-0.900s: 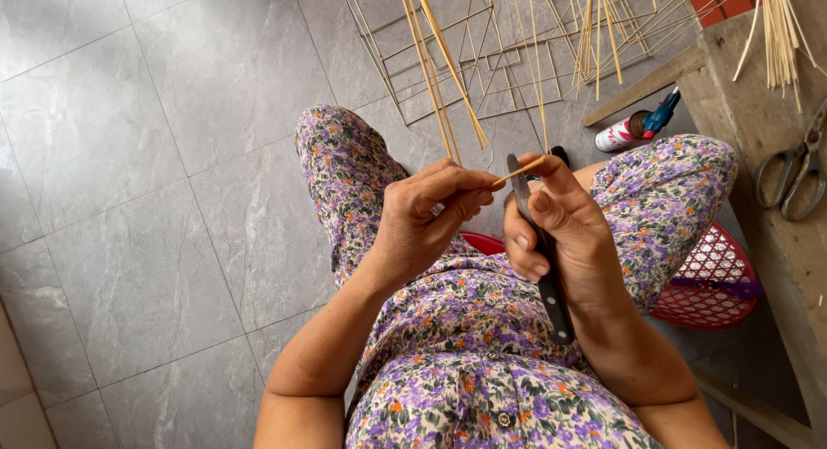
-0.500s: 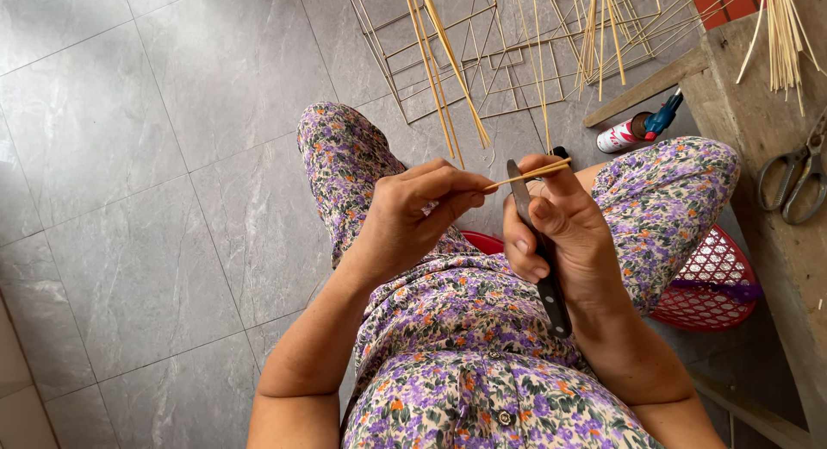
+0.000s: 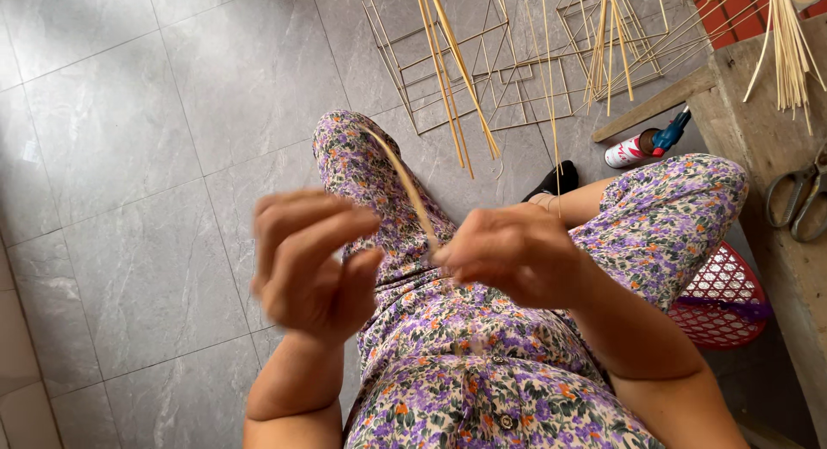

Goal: The person sits on a low stool and uses a knife to sharpen the ends of thin wooden sticks. They hold each stick with one hand and scrape the blade along the wood to create a point, then place the sharpened stick into a metal wire rack on the floor.

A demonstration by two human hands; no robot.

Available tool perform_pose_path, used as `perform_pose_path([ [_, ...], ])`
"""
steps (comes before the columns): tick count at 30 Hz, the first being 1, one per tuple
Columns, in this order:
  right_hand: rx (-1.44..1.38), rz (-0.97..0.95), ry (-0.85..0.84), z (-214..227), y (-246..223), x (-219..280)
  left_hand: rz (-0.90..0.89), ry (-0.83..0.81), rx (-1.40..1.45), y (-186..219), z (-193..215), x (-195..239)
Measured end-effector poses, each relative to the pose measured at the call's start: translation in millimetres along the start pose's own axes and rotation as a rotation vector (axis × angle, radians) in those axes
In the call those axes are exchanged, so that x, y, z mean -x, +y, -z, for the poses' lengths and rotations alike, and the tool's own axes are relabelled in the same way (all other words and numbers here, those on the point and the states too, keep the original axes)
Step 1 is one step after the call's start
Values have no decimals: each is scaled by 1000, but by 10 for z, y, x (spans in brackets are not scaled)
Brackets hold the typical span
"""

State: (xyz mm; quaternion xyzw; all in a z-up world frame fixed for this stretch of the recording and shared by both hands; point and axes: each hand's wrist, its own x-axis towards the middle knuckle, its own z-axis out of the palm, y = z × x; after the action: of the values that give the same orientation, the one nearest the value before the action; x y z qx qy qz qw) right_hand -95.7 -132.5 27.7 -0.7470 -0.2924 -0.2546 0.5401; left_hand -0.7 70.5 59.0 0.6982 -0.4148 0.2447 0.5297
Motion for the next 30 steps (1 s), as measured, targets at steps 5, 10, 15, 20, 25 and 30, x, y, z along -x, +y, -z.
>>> perform_pose_path([
  [5,314,240,-214,100,-312,-604,78,28,98,174,294,137],
  [10,546,188,-227,57,-380,-743,422,-280,331,109,472,175],
  [15,491,-47,-95,-9,-182,-460,639,-438,778,-174,215,308],
  [20,355,-369,154,-121,-145,15,947,-473,1004,-259,-173,488],
  [25,478,-422,284,-150,-84,332,949,-535,989,-212,-330,589],
  [30,516,-507,562,108,-51,454,1025,-644,996,-125,-377,753],
])
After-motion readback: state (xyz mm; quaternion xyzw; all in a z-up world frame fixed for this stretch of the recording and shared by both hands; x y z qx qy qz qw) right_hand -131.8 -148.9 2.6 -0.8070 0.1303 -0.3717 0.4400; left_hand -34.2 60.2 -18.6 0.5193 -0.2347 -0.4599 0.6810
